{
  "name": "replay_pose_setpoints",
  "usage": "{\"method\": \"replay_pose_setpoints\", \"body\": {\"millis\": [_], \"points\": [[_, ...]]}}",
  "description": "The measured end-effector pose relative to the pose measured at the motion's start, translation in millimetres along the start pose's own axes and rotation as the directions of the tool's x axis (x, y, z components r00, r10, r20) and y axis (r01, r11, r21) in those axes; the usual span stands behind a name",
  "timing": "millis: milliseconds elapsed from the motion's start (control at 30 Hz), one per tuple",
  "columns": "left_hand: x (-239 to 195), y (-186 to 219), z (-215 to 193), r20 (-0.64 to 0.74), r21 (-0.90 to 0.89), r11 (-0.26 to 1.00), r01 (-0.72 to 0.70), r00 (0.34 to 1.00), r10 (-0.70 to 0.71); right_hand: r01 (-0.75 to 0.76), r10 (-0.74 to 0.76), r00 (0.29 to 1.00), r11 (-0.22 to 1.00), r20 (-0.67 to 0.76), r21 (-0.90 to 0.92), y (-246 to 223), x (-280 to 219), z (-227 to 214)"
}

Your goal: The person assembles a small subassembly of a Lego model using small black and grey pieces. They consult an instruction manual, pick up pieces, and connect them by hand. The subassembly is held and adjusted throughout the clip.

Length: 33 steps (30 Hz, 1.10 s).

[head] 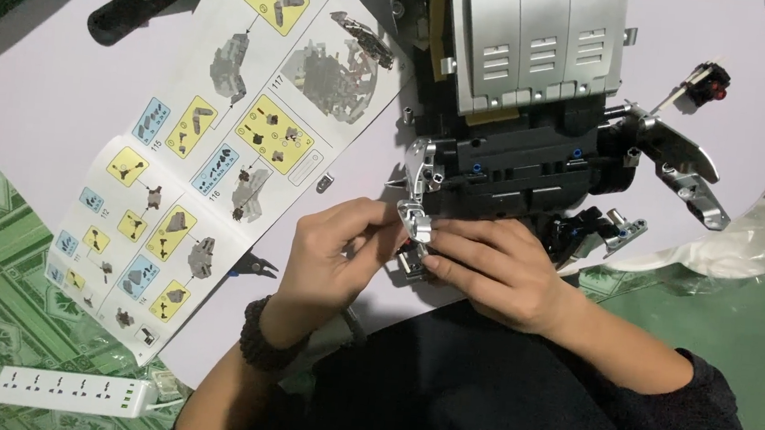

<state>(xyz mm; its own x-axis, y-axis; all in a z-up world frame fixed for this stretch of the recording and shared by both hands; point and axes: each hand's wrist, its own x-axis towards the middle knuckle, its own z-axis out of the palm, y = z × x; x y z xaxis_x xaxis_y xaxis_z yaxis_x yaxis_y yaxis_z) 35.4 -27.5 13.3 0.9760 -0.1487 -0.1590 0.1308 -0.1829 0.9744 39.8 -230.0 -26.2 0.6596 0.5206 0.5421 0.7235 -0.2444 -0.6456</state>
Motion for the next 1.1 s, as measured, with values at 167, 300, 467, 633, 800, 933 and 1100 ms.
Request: {"method": "replay_pose_setpoints", "body": {"millis": [167,300,467,633,800,933,1100], "points": [[0.5,1.9,0.4,0.008,0.036,0.997,-0.061,0.998,0.061,-0.001,0.001,1.000,1.000,0.010,0.008,0.3,-1.1,-1.2],[-6.1,-9.8,8.2,0.023,0.030,0.983,-0.182,0.983,0.182,0.002,-0.003,0.999,1.000,0.035,0.011,-0.1,4.4,-3.7],[-7.9,8.8,12.4,-0.038,0.091,0.982,-0.163,0.985,0.167,-0.030,0.031,1.000,0.998,-0.006,0.052,2.3,6.1,-2.9],[-14.2,13.1,5.5,-0.032,0.037,0.997,-0.064,0.997,0.065,-0.087,0.089,0.996,0.989,-0.008,0.121,-1.5,8.6,-7.2],[-13.1,16.2,6.6,0.082,0.181,0.963,-0.200,0.979,0.188,-0.132,0.135,0.991,0.979,-0.007,0.153,-2.0,7.1,-7.6],[-12.9,3.5,4.7,0.172,0.381,0.790,-0.481,0.876,0.451,-0.132,0.132,0.991,0.980,0.011,0.150,-2.8,11.3,-10.3],[-9.8,0.1,3.0,0.115,0.114,0.993,-0.027,0.993,0.014,-0.110,0.109,0.994,0.986,0.014,0.124,-2.1,11.3,-11.0]]}}
